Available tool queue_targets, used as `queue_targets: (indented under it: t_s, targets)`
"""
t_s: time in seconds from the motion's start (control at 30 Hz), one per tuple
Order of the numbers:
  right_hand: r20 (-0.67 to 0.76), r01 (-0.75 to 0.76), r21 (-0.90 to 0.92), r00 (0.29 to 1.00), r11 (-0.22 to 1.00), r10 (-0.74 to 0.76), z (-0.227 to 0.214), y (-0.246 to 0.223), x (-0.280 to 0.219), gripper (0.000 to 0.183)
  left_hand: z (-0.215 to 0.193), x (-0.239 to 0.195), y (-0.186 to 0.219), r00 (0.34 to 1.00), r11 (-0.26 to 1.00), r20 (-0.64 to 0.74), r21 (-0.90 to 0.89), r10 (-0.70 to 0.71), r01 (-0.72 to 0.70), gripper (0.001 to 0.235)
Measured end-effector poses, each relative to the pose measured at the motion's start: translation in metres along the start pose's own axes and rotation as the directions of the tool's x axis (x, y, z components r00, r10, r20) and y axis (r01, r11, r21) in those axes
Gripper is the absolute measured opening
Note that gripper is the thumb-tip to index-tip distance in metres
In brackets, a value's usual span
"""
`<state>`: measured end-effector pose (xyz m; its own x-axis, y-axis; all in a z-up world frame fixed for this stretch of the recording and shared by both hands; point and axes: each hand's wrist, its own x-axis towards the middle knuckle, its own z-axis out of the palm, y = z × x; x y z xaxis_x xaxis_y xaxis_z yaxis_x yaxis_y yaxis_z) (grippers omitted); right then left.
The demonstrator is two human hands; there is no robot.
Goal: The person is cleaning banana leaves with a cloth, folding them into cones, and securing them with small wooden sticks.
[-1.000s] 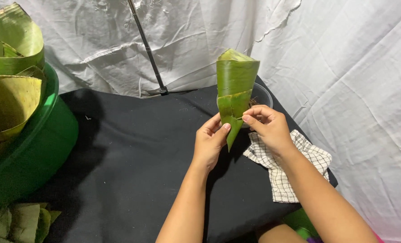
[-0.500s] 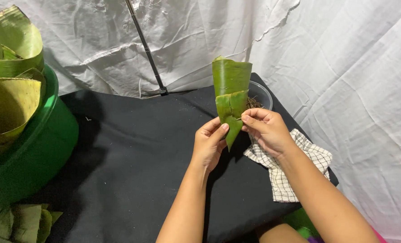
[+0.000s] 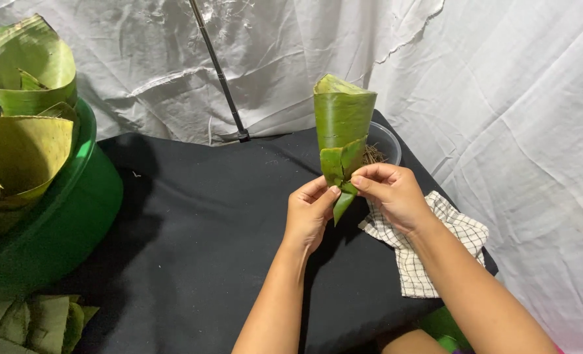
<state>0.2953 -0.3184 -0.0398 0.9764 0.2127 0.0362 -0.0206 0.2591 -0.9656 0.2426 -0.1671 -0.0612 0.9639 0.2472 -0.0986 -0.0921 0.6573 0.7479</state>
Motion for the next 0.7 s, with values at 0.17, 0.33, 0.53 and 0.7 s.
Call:
queue_targets:
  t_s: [0.17, 0.33, 0.53, 0.7]
  targets:
    - [0.017, 0.060, -0.062, 0.998, 0.996, -0.059, 0.001, 0.003, 0.000, 0.017, -0.011, 0.008, -0.013, 1.000, 1.000, -0.002, 0.017, 0.003, -0.003, 0.036]
    - [0.014, 0.146, -0.122, 0.989, 0.982, -0.145, 0.008, 0.002, -0.003, 0.015, 0.000, -0.003, 0.000, 0.997, 0.997, 0.072, 0.068, 0.015, -0.020, 0.054]
    - [0.121, 0.175, -0.148, 0.980, 0.973, -0.158, 0.008, -0.003, -0.004, 0.032, 0.012, -0.016, 0.014, 0.955, 0.738, 0.179, 0.606, 0.238, -0.297, 0.092]
    - [0.015, 0.097, -0.025, 0.995, 0.995, -0.096, 0.020, -0.013, -0.010, 0.065, 0.009, -0.007, 0.003, 0.951, 0.837, 0.189, 0.455, 0.243, -0.304, 0.072]
